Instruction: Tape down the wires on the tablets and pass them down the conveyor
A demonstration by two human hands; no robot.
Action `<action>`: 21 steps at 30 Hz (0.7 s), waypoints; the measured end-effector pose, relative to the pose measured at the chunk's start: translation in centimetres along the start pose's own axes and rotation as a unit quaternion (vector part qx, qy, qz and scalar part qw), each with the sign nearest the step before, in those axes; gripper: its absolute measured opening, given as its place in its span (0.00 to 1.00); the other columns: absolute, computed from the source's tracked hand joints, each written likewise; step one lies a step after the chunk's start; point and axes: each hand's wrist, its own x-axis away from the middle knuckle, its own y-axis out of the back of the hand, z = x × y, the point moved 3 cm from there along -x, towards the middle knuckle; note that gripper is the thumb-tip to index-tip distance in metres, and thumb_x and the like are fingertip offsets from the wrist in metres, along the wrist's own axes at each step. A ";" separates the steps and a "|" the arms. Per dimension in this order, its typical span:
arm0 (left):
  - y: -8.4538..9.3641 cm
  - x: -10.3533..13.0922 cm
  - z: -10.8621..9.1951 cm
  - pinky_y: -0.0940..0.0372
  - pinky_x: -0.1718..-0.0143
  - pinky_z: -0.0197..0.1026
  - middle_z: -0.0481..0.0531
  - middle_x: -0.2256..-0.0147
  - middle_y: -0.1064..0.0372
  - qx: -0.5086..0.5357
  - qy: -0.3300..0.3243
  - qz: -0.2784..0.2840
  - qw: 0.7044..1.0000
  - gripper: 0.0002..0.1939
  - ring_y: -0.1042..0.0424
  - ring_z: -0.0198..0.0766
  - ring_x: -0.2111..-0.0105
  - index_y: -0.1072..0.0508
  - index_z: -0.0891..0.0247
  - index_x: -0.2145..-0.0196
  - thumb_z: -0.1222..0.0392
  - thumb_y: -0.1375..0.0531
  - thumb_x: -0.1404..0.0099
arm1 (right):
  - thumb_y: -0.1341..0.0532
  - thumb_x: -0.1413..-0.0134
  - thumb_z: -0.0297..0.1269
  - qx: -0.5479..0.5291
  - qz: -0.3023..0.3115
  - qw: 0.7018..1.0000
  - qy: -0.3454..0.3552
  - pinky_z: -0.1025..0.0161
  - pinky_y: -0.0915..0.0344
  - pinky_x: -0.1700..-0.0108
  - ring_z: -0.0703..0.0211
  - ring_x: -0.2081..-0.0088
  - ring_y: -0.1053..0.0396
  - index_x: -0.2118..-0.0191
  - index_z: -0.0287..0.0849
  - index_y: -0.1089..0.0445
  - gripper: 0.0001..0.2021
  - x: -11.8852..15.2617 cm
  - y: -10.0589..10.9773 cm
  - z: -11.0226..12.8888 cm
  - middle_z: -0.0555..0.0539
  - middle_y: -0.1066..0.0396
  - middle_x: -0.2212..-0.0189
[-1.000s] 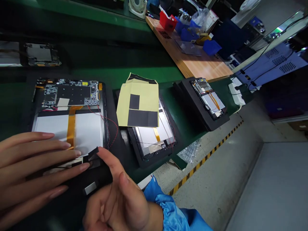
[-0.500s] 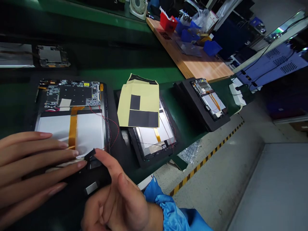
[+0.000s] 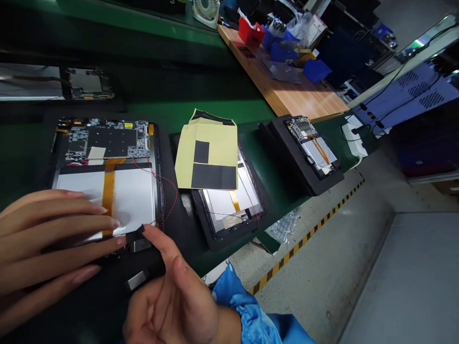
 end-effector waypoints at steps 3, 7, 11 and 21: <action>0.3 0.3 -0.7 0.39 0.26 0.58 0.41 0.44 0.16 0.000 0.019 0.012 1.000 0.23 0.26 0.52 0.41 0.17 0.43 0.39 0.62 0.37 0.27 | 0.50 0.24 0.73 0.003 -0.002 1.000 -0.007 0.72 0.41 0.79 0.66 0.85 0.44 0.13 0.50 0.63 0.49 -0.2 0.2 0.0 0.59 0.28 0.77; 0.5 0.5 -1.2 0.42 0.25 0.59 0.44 0.47 0.15 -0.005 0.008 0.023 1.000 0.25 0.27 0.53 0.43 0.18 0.44 0.39 0.65 0.38 0.29 | 0.49 0.25 0.74 -0.008 0.017 1.000 -0.004 0.72 0.40 0.80 0.66 0.85 0.43 0.13 0.50 0.63 0.50 -0.4 0.2 -0.1 0.58 0.27 0.77; 0.7 0.1 -0.8 0.41 0.27 0.60 0.50 0.45 0.19 -0.009 0.023 0.004 1.000 0.22 0.27 0.52 0.44 0.20 0.49 0.42 0.68 0.35 0.30 | 0.55 0.22 0.73 -0.022 -0.015 0.999 0.045 0.73 0.44 0.81 0.68 0.86 0.49 0.15 0.54 0.51 0.43 0.2 -0.2 -0.2 0.58 0.28 0.77; -0.4 -4.4 -1.8 0.54 0.23 0.50 0.50 0.42 0.25 -0.003 -0.014 0.086 0.996 0.21 0.34 0.46 0.37 0.22 0.58 0.41 0.75 0.44 0.24 | 0.46 0.27 0.75 0.111 -0.059 0.981 0.146 0.69 0.44 0.82 0.65 0.87 0.51 0.13 0.57 0.69 0.52 1.8 -0.2 4.8 0.61 0.32 0.78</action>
